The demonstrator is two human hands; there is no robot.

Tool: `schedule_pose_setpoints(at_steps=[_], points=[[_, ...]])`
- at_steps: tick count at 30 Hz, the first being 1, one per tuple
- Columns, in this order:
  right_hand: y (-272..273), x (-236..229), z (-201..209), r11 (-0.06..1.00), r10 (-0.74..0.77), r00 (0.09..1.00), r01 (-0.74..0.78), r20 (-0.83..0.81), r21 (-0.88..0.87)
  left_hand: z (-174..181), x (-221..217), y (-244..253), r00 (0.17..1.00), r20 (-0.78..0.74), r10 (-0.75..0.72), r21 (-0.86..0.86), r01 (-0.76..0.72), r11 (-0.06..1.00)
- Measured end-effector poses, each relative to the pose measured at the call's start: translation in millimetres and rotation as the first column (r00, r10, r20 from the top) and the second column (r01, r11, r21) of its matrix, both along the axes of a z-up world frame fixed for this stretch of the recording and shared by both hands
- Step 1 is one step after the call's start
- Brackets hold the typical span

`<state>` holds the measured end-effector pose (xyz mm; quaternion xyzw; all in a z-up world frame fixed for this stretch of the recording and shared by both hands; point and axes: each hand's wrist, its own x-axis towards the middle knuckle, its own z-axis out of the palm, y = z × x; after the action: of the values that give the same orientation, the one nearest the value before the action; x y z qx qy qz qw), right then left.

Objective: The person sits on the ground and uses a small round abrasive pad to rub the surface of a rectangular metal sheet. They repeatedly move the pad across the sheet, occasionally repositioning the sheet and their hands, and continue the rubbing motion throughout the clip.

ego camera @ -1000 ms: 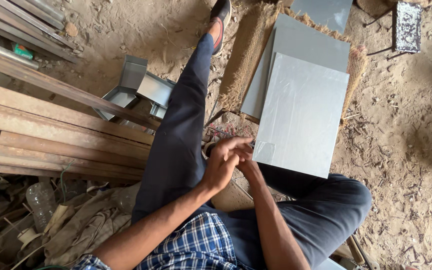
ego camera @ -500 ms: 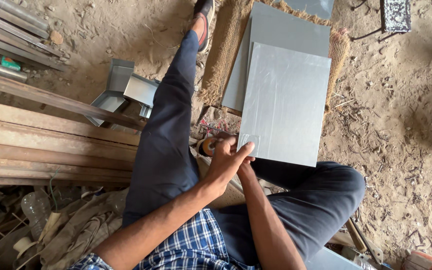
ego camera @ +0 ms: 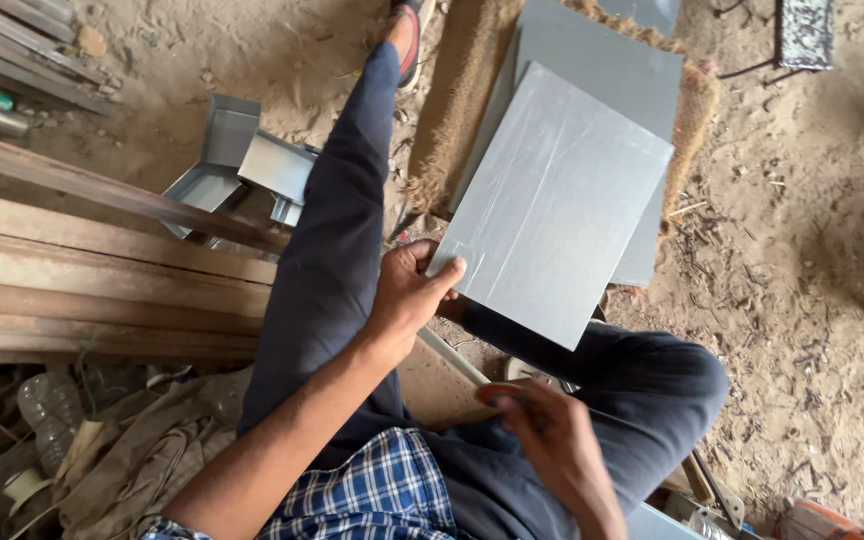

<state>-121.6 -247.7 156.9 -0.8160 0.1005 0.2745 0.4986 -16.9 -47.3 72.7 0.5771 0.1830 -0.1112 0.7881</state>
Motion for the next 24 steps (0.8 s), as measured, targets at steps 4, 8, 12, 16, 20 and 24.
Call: schedule_pose_setpoints(at_steps=[4,8,12,16,20,24], points=[[2,18,13,0.963,-0.263,0.963,0.26,0.049,0.07,9,11,17,0.995,0.0,0.102,-0.136,-0.101,0.985],[19,58,10,0.963,-0.203,0.933,0.245,0.298,-0.109,21,16,20,0.966,0.132,0.222,-0.148,-0.202,0.968],[46,110,5,0.965,-0.039,0.871,0.16,0.49,-0.207,27,15,19,0.956,0.213,0.202,0.005,-0.207,0.978],[69,139,5,0.947,0.134,0.768,0.087,0.626,-0.309,23,16,22,0.975,0.08,0.21,0.004,-0.211,0.978],[81,147,5,0.94,0.167,0.784,0.056,0.598,-0.337,16,17,23,0.976,0.034,0.217,-0.11,-0.212,0.971],[82,149,0,0.931,0.165,0.802,0.066,0.574,-0.36,6,17,26,0.964,0.174,0.201,-0.029,-0.199,0.98]])
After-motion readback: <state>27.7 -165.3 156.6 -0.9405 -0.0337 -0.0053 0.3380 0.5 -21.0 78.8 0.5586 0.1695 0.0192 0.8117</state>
